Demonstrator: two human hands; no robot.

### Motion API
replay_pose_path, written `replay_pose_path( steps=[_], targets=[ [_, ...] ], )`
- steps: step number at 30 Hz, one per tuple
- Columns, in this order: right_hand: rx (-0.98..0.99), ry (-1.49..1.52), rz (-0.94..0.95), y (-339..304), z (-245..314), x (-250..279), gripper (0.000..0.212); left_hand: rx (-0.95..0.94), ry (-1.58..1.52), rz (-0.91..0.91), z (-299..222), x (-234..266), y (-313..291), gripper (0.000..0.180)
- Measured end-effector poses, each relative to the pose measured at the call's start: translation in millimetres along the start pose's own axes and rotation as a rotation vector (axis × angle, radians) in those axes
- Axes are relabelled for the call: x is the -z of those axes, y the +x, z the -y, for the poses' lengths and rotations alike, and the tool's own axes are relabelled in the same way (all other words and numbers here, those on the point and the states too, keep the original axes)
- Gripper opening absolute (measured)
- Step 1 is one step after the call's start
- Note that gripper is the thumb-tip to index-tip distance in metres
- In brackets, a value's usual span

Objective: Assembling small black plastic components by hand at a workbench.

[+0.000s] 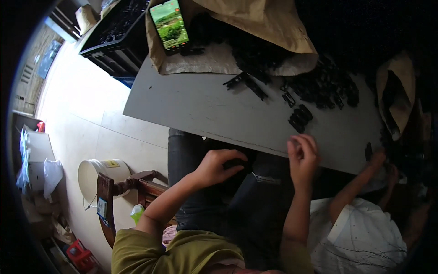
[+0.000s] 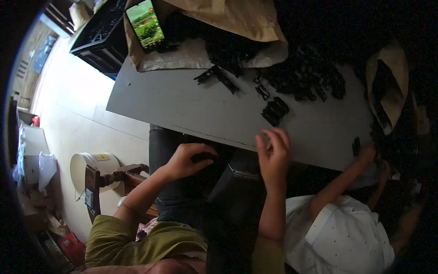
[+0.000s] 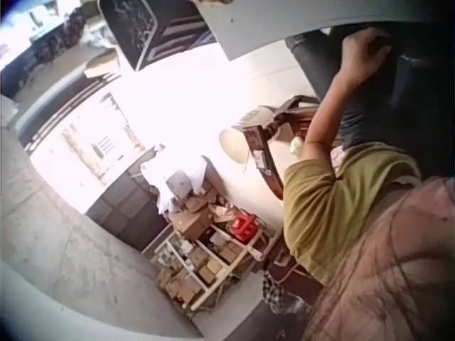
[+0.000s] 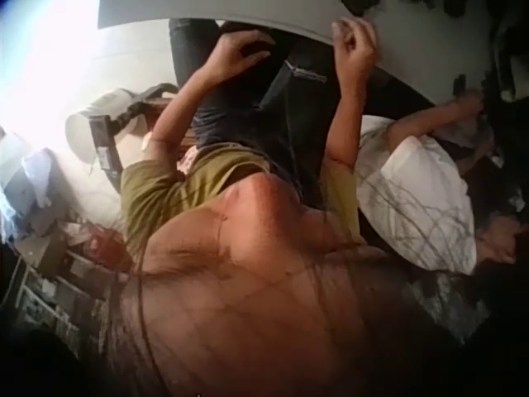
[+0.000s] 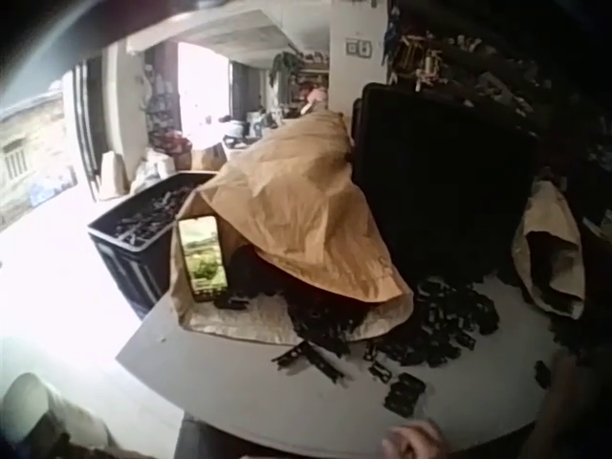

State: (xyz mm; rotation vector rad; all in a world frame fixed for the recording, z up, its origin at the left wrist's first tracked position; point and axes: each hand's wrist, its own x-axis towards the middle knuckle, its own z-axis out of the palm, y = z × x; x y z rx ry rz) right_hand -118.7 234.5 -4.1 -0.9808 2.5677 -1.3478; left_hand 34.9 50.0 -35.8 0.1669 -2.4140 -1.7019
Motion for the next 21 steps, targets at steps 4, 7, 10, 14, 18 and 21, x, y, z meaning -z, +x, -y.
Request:
replay_pose_path(
  steps=[4,7,10,14,18,21],
  targets=[
    [0.096,-0.224,-0.172,13.6,-17.4,-2.8,0.019,-0.095,0.358,0.019,1.8,-3.9,2.3,0.024],
    [0.151,-0.329,-0.211,20.5,-22.6,-6.0,0.019,-0.519,0.353,-0.056,-9.6,4.9,23.7,0.023],
    [0.176,-0.397,-0.205,22.5,-20.2,-8.9,0.020,-0.512,0.554,-0.316,-12.6,23.2,64.2,0.021],
    [0.173,-0.469,-0.154,22.4,-23.1,-12.9,0.020,-0.317,0.680,-0.538,-8.6,41.5,119.8,0.029],
    [0.153,-0.413,-0.117,22.9,-12.4,-15.9,0.021,-0.044,0.772,-0.403,3.8,52.6,124.6,0.034],
    [0.079,-0.430,-0.100,24.4,-3.4,-12.8,0.027,-0.058,0.573,-0.412,0.2,57.9,111.7,0.039]
  ],
)
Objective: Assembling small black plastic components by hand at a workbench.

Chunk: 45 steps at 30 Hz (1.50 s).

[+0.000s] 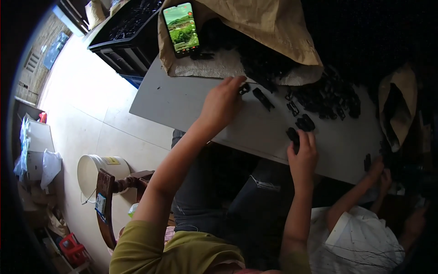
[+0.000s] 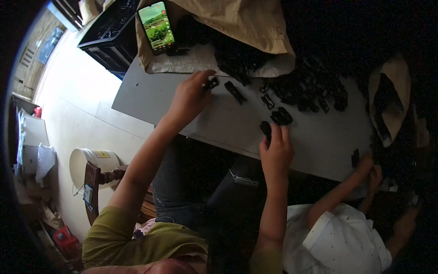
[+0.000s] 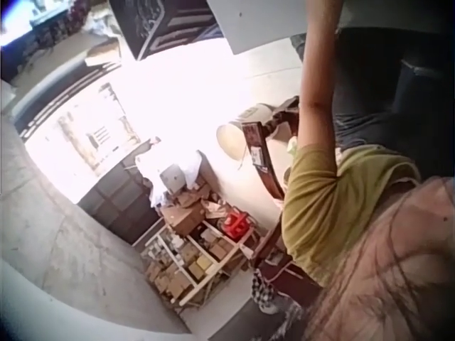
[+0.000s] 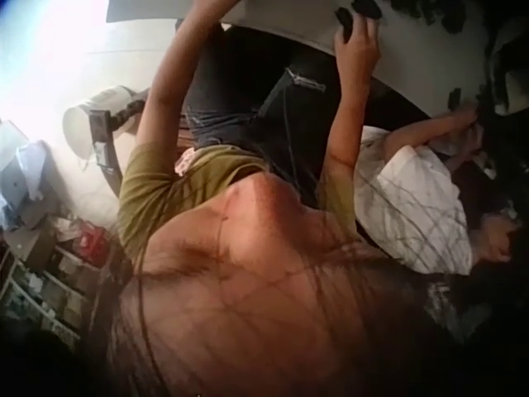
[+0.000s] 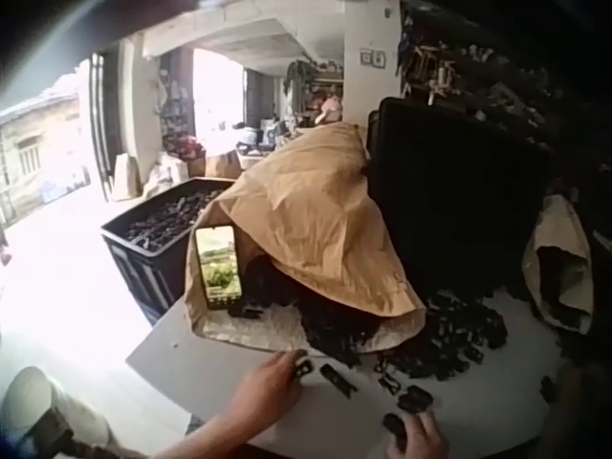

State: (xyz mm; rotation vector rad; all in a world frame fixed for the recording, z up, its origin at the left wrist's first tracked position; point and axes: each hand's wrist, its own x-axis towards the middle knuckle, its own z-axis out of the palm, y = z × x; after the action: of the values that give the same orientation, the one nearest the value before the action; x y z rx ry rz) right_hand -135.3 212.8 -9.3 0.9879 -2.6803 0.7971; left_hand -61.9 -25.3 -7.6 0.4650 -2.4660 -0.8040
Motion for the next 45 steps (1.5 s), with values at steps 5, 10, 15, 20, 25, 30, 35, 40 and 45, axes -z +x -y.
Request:
replay_pose_path(
  steps=[5,10,15,20,25,30,35,40,45],
  targets=[
    [0.068,0.101,0.128,6.0,4.0,-2.0,0.029,0.122,-0.617,0.259,-2.9,5.2,-39.1,0.033],
    [0.080,0.476,0.191,2.5,26.9,-6.4,0.032,0.194,-0.487,0.329,-29.9,7.1,-53.1,0.031],
    [0.206,0.396,0.174,5.6,35.4,-5.3,0.032,0.012,-0.429,0.296,-27.2,3.0,-56.8,0.029],
    [0.247,0.360,0.221,3.7,35.3,-2.7,0.032,0.114,-0.537,0.343,-28.7,1.4,-60.6,0.031],
    [0.082,0.394,0.207,-5.1,20.2,-9.7,0.029,0.172,-0.467,0.328,-22.7,7.6,-58.3,0.029],
    [0.137,0.199,0.158,-7.4,23.6,-8.9,0.030,0.214,-0.431,0.311,-17.4,19.7,-57.5,0.029],
    [0.122,0.352,0.173,-2.3,30.0,-11.5,0.030,0.228,-0.470,0.374,-15.2,15.1,-63.3,0.030],
    [0.225,0.395,0.229,3.2,47.6,-9.4,0.030,0.224,-0.481,0.406,-17.7,13.4,-63.3,0.029],
    [0.308,0.286,0.271,4.1,47.8,-5.3,0.032,0.121,-0.490,0.398,-25.4,9.0,-62.7,0.029]
  ],
)
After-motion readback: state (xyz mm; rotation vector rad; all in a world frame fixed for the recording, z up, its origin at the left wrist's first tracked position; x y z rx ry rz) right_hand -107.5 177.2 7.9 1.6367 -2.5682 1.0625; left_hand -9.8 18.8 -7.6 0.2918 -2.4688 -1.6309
